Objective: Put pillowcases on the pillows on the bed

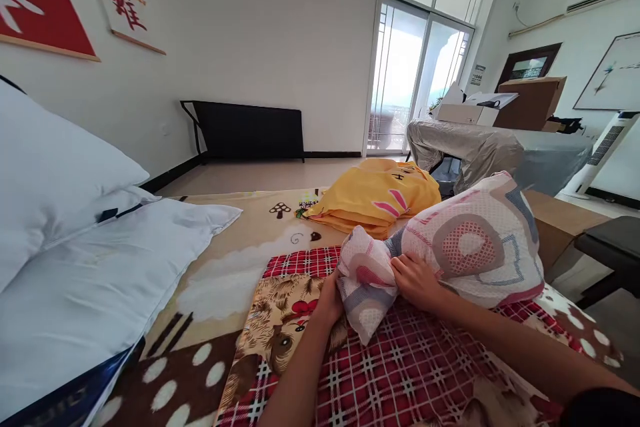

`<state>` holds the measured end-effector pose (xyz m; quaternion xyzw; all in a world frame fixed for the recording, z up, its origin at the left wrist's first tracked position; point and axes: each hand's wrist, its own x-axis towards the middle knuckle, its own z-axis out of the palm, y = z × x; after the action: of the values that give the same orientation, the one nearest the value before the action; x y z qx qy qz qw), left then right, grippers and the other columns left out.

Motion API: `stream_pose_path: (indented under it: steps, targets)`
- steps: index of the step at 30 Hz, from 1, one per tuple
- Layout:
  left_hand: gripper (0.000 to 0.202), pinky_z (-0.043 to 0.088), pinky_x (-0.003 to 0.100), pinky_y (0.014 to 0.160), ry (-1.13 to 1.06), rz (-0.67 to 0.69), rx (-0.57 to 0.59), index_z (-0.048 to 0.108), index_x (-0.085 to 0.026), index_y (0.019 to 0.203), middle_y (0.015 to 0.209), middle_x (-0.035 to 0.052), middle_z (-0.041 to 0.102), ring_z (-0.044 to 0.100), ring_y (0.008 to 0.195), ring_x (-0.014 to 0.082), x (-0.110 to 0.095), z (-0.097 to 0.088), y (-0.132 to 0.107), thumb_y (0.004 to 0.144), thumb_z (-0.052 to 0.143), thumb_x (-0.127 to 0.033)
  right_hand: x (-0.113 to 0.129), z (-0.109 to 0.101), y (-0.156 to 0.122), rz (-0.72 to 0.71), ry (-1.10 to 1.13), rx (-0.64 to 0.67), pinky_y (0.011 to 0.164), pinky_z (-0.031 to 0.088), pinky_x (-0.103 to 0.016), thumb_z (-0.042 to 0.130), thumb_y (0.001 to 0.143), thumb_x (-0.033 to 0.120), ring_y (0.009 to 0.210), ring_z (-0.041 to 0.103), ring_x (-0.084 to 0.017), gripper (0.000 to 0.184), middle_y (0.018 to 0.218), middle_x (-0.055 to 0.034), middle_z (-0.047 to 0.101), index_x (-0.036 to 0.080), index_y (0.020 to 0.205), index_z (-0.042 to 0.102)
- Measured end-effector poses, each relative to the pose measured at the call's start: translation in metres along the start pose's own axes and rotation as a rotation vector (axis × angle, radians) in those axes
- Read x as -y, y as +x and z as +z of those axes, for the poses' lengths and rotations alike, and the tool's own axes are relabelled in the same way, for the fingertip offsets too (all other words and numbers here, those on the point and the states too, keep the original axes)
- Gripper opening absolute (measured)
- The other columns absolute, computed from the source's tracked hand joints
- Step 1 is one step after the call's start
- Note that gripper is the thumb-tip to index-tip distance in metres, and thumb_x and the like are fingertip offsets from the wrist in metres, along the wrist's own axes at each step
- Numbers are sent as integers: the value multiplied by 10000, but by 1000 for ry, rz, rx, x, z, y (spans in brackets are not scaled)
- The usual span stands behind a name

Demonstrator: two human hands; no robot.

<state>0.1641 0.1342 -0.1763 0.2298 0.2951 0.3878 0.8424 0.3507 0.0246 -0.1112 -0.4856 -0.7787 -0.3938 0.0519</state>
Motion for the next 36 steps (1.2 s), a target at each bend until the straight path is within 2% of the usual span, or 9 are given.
stream_pose_path:
  steps: [3,6,11,14,20,24,29,33,36]
  targets:
    - [140,523,373,706,-64,-25,47,546,-160,817,667,46,637,641,634,204,-8,-5,-1,793,442,-250,-37,-15,13,-13,-49,32,698,350,-345,514,843,118,695,526,-200,138,792,-68,631,143,794,640]
    - [262,521,440,781,-99,-44,65,522,-143,989,875,126,676,680,833,261,-11,-9,-2,875,384,-334,-84,-46,15,40,-81,51,739,329,-328,507,859,104,704,535,-185,170,784,-67,631,142,751,633]
    - [365,481,497,891,-91,-47,107,452,-105,1181,1123,224,620,613,1075,321,-11,-12,-2,932,332,-342,-151,-100,0,75,8,181,736,306,-305,506,868,121,699,544,-166,186,797,-49,640,151,736,633]
    - [379,473,486,916,-30,-20,128,429,-100,1229,1156,221,610,588,1122,308,-11,-13,-2,937,321,-317,-174,-108,-19,94,48,319,746,298,-307,466,877,110,698,556,-162,212,798,-37,648,167,789,649]
    - [346,495,410,866,362,84,115,473,-95,1153,1042,200,646,628,1033,262,-9,-9,-3,903,347,-300,-174,-39,-80,324,193,580,781,328,-313,459,802,65,769,605,-193,220,852,-92,685,143,767,662]
    - [261,493,424,760,904,228,36,554,-139,943,840,148,643,639,827,277,1,11,-18,838,437,-348,-173,7,-119,464,276,542,775,357,-295,436,747,45,827,608,-204,289,950,-94,700,154,846,685]
    - [182,404,534,861,1622,406,78,606,-144,883,975,186,620,572,963,359,38,73,-33,737,528,-219,-182,32,-140,537,444,429,803,368,-300,420,659,41,882,582,-223,363,996,-86,696,171,848,700]
    - [206,434,469,872,1933,375,340,653,-162,882,972,165,661,618,931,320,84,134,-10,702,556,-187,-186,46,-147,616,528,367,843,379,-322,390,602,47,922,572,-237,421,1020,-81,692,168,854,705]
    - [206,457,434,866,2050,337,423,679,-144,851,982,186,674,630,942,320,114,159,14,715,572,-257,-192,50,-155,690,605,302,882,387,-334,392,573,71,947,577,-248,421,986,-88,698,167,832,710]
